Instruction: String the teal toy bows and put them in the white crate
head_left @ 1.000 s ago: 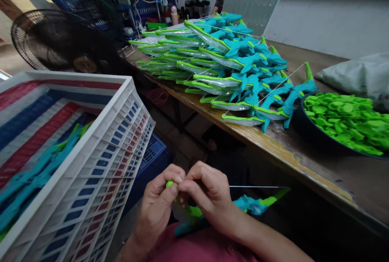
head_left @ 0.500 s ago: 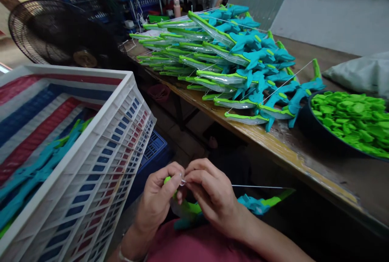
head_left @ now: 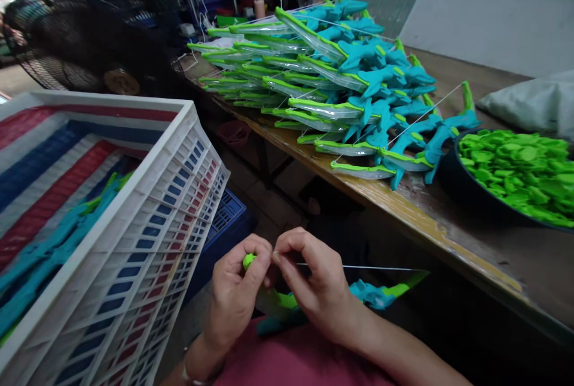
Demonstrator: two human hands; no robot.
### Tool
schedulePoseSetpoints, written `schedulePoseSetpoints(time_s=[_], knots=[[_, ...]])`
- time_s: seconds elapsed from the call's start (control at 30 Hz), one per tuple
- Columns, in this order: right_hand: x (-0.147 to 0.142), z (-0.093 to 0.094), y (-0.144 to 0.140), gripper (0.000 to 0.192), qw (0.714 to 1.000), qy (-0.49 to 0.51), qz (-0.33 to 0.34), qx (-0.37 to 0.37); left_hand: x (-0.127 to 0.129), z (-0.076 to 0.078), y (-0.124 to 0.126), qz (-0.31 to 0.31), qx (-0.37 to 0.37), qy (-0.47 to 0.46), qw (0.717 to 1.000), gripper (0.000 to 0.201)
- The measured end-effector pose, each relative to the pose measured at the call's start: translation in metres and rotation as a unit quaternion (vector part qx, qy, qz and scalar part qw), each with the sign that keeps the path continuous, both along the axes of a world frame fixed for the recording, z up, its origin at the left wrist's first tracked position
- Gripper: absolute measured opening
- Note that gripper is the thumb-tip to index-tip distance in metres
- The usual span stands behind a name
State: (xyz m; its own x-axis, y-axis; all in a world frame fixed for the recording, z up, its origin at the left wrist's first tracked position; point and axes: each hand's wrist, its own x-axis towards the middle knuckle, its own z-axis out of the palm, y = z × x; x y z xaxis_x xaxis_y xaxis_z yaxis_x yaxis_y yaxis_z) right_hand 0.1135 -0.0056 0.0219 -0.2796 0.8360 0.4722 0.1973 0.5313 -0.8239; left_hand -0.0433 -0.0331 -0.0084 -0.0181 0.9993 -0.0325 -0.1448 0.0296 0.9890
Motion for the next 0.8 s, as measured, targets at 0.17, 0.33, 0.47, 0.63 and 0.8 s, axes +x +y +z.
schedulePoseSetpoints(time_s=[0.17,0.33,0.47,0.63,0.8], knots=[[-0.001,-0.006,0.001,0.009,0.997,-0.025,-0.006,0.066,-0.003,0.002,0.001,-0.050,0.001,-0.044,0.998,0.029],[-0.007,-0.018,0.002,0.011,0.990,-0.032,-0.028,0.133,-0.003,-0.002,0.003,-0.045,-0.012,-0.056,0.997,0.030],[-0.009,-0.020,0.001,0.012,0.994,-0.015,-0.026,0.101,-0.001,-0.004,0.002,-0.029,-0.014,-0.059,0.998,0.028],[-0.007,-0.016,-0.003,0.014,0.999,0.019,-0.019,0.028,-0.001,-0.004,0.003,-0.033,-0.010,-0.067,0.997,0.028],[-0.004,-0.016,-0.003,0.007,0.999,0.036,-0.001,0.016,-0.001,-0.003,0.005,-0.029,-0.007,-0.067,0.997,0.028]])
